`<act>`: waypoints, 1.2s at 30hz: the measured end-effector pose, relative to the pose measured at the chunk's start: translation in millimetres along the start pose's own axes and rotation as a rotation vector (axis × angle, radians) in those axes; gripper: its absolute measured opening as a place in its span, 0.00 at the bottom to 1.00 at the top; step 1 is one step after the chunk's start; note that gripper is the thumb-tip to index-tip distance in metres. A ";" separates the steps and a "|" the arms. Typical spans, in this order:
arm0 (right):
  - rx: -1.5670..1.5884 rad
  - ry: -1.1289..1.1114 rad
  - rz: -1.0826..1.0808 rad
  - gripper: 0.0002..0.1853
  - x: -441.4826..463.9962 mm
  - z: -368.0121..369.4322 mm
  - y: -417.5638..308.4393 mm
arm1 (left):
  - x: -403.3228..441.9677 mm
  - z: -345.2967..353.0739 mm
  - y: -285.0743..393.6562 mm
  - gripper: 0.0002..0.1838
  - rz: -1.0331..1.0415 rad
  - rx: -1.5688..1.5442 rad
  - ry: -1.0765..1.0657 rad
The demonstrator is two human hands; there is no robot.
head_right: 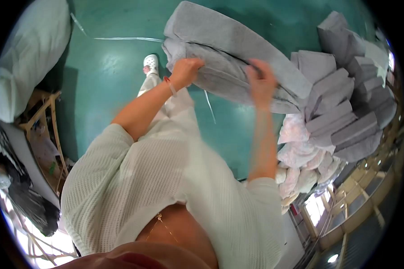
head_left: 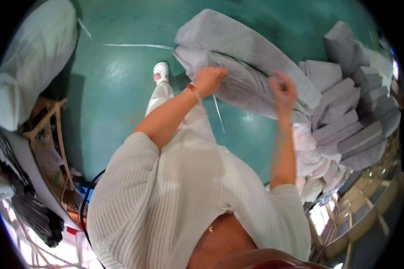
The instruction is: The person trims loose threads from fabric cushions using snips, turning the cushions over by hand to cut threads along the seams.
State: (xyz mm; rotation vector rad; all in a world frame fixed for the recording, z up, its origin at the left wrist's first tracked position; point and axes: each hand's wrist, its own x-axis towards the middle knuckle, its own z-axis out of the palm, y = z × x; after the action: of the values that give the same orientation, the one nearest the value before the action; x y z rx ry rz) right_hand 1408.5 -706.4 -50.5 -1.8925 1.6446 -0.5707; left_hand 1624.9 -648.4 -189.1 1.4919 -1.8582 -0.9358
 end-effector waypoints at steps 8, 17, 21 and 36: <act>0.454 -0.109 0.252 0.22 -45.8 44.9 47.7 | 61.3 12.4 95.0 0.08 0.071 -0.249 0.008; 0.778 0.432 0.164 0.07 -50.9 -194.8 169.3 | 158.9 126.1 304.5 0.11 0.456 -0.415 0.072; 0.923 0.704 0.279 0.08 -66.0 -293.1 220.3 | 179.7 180.5 371.6 0.21 0.728 -0.450 0.242; 0.774 1.366 0.476 0.04 -115.7 -469.8 449.9 | 279.6 348.2 339.6 0.33 0.303 0.196 0.190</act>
State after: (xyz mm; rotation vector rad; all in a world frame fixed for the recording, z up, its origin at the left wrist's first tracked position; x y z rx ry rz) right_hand 750.8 -695.8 11.1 -0.3675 1.9611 -2.1413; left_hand 1095.0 -818.8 -118.5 1.3066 -2.0046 -0.4667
